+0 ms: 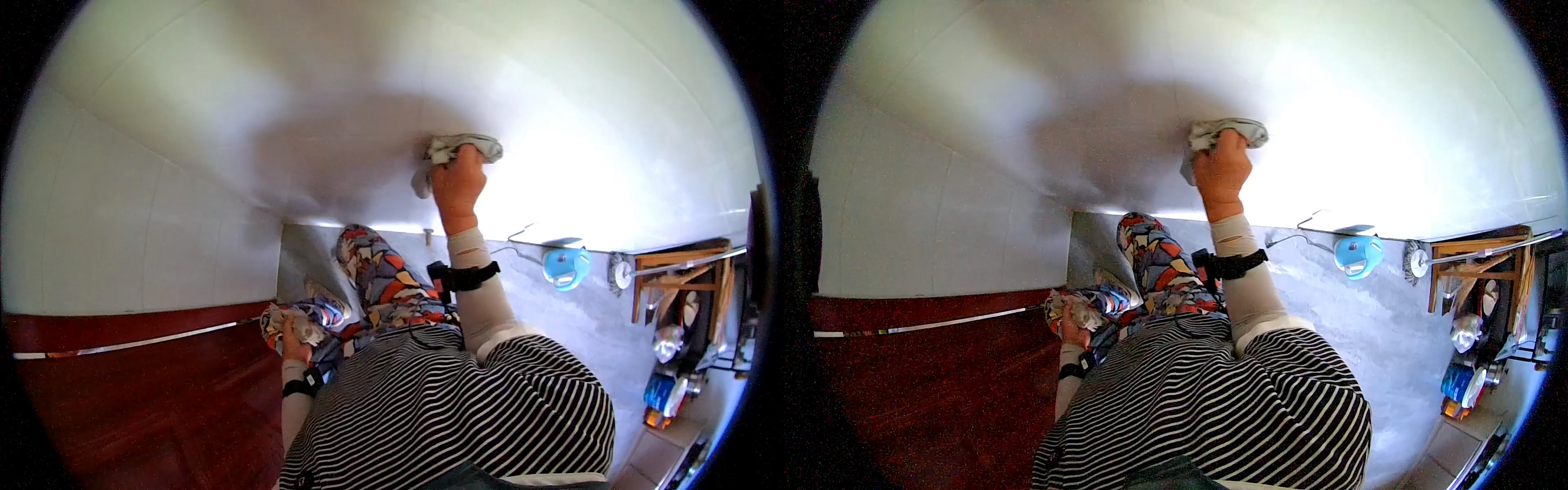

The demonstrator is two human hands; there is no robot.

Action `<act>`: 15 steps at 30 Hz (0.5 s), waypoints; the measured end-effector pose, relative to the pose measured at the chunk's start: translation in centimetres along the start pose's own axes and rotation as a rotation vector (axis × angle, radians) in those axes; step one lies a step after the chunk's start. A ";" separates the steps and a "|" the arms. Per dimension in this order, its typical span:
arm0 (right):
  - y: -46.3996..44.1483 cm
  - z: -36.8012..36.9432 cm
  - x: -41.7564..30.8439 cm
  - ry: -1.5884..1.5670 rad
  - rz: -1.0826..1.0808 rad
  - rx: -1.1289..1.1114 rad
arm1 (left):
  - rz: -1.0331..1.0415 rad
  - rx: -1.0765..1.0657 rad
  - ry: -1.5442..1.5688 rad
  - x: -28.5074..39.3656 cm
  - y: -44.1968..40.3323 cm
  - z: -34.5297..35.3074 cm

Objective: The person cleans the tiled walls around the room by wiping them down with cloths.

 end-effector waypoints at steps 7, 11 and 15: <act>0.8 3.1 -3.1 0.113 -0.091 -0.087 | -0.115 0.137 0.346 -0.1 1.2 0.9; 0.8 2.5 -1.3 0.173 -0.088 -0.125 | -0.014 0.045 0.189 -0.3 1.3 0.1; 0.3 -0.5 2.5 0.126 -0.003 -0.007 | -0.164 0.254 0.388 -1.4 1.1 -0.1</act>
Point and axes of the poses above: each hand's wrist, its own y-axis away from the middle knuckle, its own z-axis out of the palm, x = y × z, the point moved 7 cm from there along -y, towards the middle knuckle, and after that the axes turned 6 degrees about -x, right-handed, at the moved point
